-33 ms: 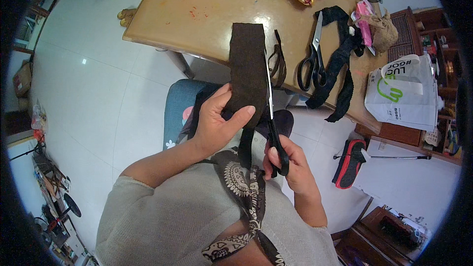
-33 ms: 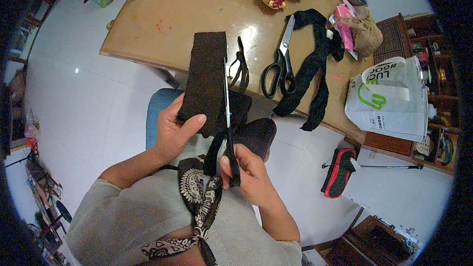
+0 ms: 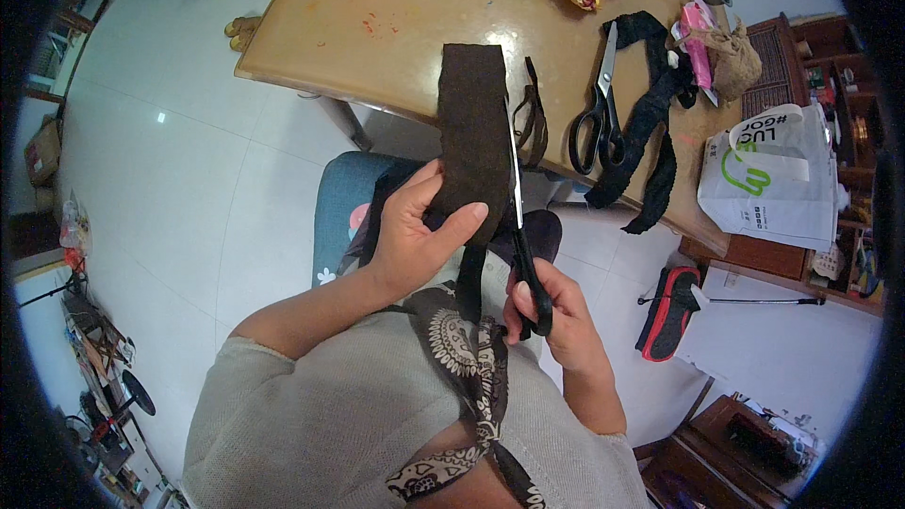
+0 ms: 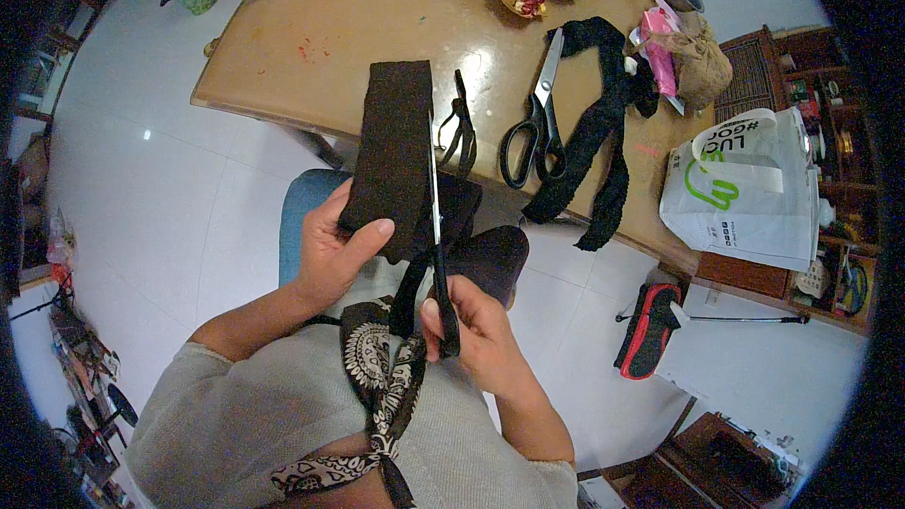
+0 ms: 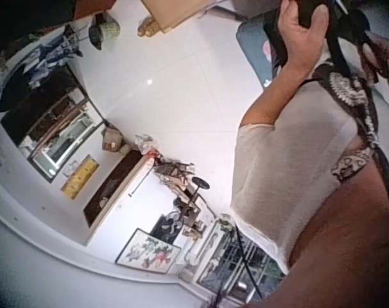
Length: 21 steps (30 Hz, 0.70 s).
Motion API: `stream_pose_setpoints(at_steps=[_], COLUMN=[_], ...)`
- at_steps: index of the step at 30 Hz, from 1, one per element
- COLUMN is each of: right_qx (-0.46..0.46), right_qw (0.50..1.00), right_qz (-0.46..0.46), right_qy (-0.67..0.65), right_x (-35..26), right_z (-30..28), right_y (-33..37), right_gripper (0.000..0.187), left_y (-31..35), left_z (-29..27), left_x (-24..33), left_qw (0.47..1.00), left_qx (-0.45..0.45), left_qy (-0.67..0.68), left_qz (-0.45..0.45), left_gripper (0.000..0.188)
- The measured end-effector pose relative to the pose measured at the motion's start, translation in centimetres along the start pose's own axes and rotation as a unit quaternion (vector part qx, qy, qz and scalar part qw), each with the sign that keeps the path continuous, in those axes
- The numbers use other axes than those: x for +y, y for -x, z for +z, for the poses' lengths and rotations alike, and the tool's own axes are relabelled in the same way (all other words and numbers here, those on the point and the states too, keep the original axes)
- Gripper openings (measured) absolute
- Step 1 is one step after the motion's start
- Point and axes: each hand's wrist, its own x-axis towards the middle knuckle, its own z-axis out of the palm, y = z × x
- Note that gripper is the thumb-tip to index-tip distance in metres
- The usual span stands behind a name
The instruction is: The person uses scissors to cut a long strip of dark fabric into smaller pieces. They then fold the cut fabric and attach a white flower-shaped embellishment to it.
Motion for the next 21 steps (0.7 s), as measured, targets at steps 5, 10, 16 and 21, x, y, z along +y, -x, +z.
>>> stream_pose_setpoints(at_steps=[5,10,16,21], right_qx=[-0.001,-0.005,-0.006,0.003], right_qw=[1.0,1.0,0.999,0.999], right_qz=[0.001,-0.011,-0.012,-0.006], right_qy=[0.009,0.013,0.03,0.042], right_x=[0.0,0.2,-0.2,-0.6], right_z=[-0.3,-0.7,-0.8,-0.8], right_y=[0.0,-0.1,-0.4,-0.4], right_gripper=[0.027,0.036,0.038,0.035], left_y=[0.1,0.0,0.2,0.1], left_z=[0.0,-0.1,-0.4,-0.5], left_x=[0.2,0.4,0.7,1.1], left_qw=[1.0,1.0,0.999,0.998], left_qx=[0.0,-0.006,-0.035,-0.048], left_qy=[0.008,0.005,-0.014,-0.023], left_qz=[-0.003,0.011,0.026,0.039], left_gripper=[0.021,0.021,0.02,0.018])
